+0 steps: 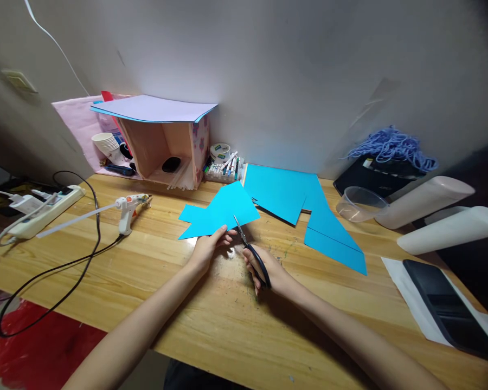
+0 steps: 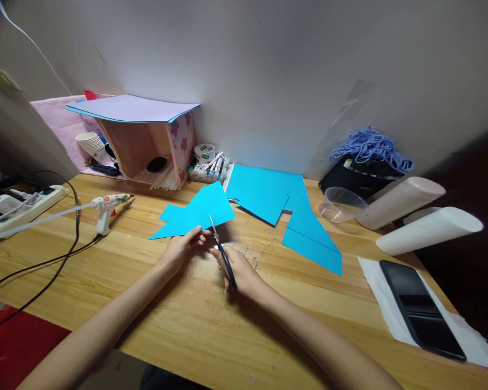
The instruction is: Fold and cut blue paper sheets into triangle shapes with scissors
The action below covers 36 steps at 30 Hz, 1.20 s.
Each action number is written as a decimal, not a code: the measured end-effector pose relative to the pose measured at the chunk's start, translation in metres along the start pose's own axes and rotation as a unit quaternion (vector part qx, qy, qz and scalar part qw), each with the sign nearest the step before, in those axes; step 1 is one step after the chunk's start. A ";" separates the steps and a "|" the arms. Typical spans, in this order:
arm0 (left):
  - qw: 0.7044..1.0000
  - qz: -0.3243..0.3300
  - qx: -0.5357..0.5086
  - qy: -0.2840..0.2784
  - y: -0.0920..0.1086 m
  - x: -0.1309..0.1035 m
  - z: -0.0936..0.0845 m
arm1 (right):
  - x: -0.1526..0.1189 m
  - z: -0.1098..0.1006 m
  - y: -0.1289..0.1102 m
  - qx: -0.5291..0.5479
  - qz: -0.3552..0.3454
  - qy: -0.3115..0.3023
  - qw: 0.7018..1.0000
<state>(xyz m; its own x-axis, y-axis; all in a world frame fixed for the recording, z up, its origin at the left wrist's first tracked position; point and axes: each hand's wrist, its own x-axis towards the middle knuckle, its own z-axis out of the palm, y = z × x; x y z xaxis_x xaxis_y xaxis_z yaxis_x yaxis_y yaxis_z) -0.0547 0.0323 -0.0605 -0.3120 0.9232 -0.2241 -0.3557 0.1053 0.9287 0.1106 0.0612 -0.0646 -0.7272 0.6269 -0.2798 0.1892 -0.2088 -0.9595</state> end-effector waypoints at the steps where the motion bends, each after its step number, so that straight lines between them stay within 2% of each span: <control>1: 1.000 0.000 0.002 0.003 -0.001 0.000 0.000 | 0.000 0.001 0.000 0.005 0.001 0.000 1.000; 7: 0.998 0.006 0.068 0.009 -0.001 -0.003 0.000 | 0.004 0.003 0.004 0.069 0.031 -0.024 0.997; 11: 0.992 0.002 0.123 -0.001 0.001 -0.005 0.000 | 0.005 0.003 0.005 0.072 0.026 -0.017 0.997; 21: 0.992 0.000 0.126 -0.013 -0.001 -0.004 -0.002 | 0.000 0.006 -0.001 0.073 0.016 0.007 0.997; 29: 0.994 0.004 0.111 -0.016 0.000 -0.004 -0.002 | 0.002 0.003 0.003 0.064 -0.004 0.011 0.998; 36: 0.993 0.004 0.113 -0.026 -0.004 -0.003 -0.005 | 0.007 0.003 0.006 0.089 0.023 -0.005 0.996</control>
<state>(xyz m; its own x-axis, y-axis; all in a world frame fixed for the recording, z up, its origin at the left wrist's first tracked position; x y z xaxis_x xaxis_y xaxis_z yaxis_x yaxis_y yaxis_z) -0.0567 0.0273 -0.0655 -0.2664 0.9415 -0.2064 -0.1447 0.1726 0.9743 0.1048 0.0619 -0.0725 -0.7279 0.6058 -0.3211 0.1027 -0.3667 -0.9246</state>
